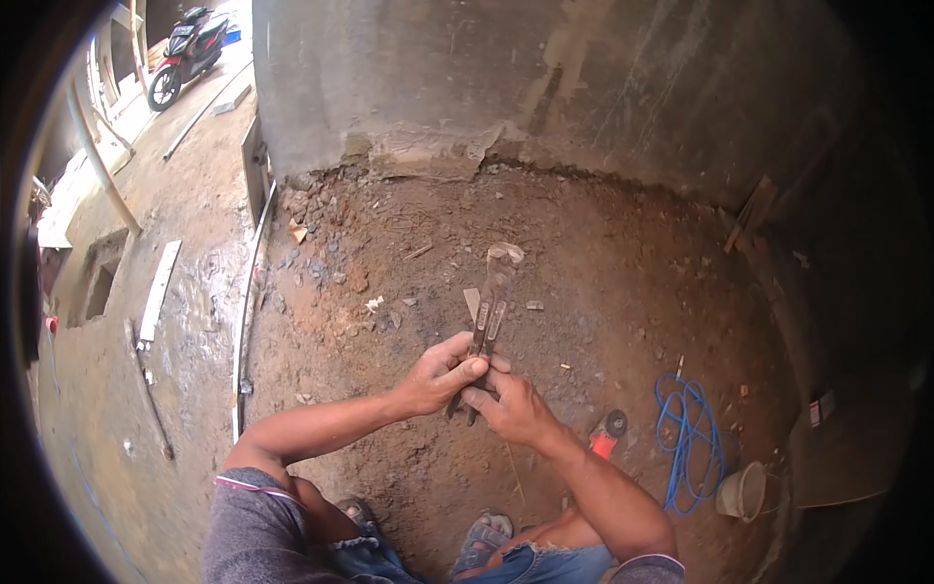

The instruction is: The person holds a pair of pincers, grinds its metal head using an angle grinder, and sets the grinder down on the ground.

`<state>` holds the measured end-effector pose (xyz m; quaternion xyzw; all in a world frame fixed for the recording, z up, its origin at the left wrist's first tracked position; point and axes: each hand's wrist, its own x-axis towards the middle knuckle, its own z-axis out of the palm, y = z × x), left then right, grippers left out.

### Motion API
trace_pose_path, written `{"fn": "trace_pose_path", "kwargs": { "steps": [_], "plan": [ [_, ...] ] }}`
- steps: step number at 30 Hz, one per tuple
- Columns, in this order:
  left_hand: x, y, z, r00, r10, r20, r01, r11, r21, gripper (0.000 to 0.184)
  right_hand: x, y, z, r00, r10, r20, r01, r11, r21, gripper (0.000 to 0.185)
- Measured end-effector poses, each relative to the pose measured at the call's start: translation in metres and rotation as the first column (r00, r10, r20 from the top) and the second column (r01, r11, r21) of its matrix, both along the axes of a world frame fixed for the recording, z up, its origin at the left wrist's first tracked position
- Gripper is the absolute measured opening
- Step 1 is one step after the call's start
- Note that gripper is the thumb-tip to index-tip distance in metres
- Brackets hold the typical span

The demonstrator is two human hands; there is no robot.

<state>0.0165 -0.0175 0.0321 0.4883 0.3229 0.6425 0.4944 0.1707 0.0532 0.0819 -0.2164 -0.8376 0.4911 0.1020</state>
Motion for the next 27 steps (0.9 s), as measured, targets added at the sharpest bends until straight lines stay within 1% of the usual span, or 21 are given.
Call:
{"fn": "trace_pose_path", "kwargs": {
  "steps": [2, 3, 5, 6, 9, 10, 13, 14, 16, 19, 21, 24, 27],
  "plan": [
    [-0.002, -0.001, 0.007, 0.981, 0.124, -0.15, -0.12, 0.992, 0.039, 0.036, 0.001, 0.005, -0.003, 1.0, 0.007, 0.03, -0.007, 1.0, 0.015, 0.031],
    [-0.004, -0.001, 0.01, 0.957, 0.186, -0.222, -0.176, 0.982, 0.066, 0.033, 0.002, 0.008, -0.002, 0.999, -0.022, 0.048, 0.019, 0.998, 0.06, 0.03],
    [-0.009, 0.0, 0.013, 0.91, 0.288, -0.298, -0.267, 0.957, 0.111, 0.031, 0.005, 0.013, -0.003, 0.993, -0.081, 0.08, 0.069, 0.987, 0.146, 0.029],
    [-0.013, 0.0, 0.015, 0.88, 0.339, -0.332, -0.311, 0.94, 0.136, 0.029, 0.004, 0.016, -0.009, 0.993, -0.121, -0.006, 0.121, 0.989, 0.081, 0.027],
    [-0.029, -0.001, 0.02, 0.86, 0.313, -0.404, -0.308, 0.948, 0.079, 0.031, 0.01, 0.027, 0.0, 0.963, -0.262, 0.059, 0.247, 0.95, 0.189, 0.025],
    [-0.032, -0.004, 0.023, 0.866, 0.295, -0.403, -0.316, 0.949, 0.016, 0.031, 0.013, 0.035, -0.002, 0.958, -0.285, 0.014, 0.278, 0.942, 0.186, 0.024],
    [-0.046, 0.0, 0.015, 0.729, 0.422, -0.538, -0.371, 0.905, 0.207, 0.03, 0.022, 0.057, -0.005, 0.918, -0.392, -0.056, 0.387, 0.857, 0.34, 0.023],
    [-0.05, -0.002, 0.017, 0.712, 0.395, -0.58, -0.371, 0.914, 0.166, 0.03, 0.025, 0.062, -0.005, 0.908, -0.41, -0.088, 0.412, 0.829, 0.379, 0.023],
    [-0.054, -0.003, 0.02, 0.704, 0.36, -0.612, -0.344, 0.927, 0.15, 0.03, 0.031, 0.073, -0.004, 0.883, -0.443, -0.156, 0.463, 0.763, 0.451, 0.022],
    [-0.053, -0.006, 0.021, 0.723, 0.286, -0.629, -0.288, 0.952, 0.102, 0.034, 0.036, 0.083, -0.003, 0.88, -0.423, -0.219, 0.471, 0.71, 0.523, 0.02],
    [-0.046, -0.006, 0.022, 0.748, 0.254, -0.613, -0.251, 0.964, 0.093, 0.036, 0.039, 0.082, -0.003, 0.878, -0.428, -0.216, 0.473, 0.701, 0.533, 0.019],
    [-0.039, -0.008, 0.029, 0.772, 0.177, -0.611, -0.199, 0.979, 0.032, 0.04, 0.04, 0.086, -0.008, 0.877, -0.432, -0.211, 0.474, 0.698, 0.537, 0.02],
    [-0.033, -0.007, 0.02, 0.764, 0.201, -0.613, -0.164, 0.98, 0.117, 0.044, 0.043, 0.089, -0.01, 0.883, -0.434, -0.18, 0.459, 0.717, 0.524, 0.022]
  ]
}}
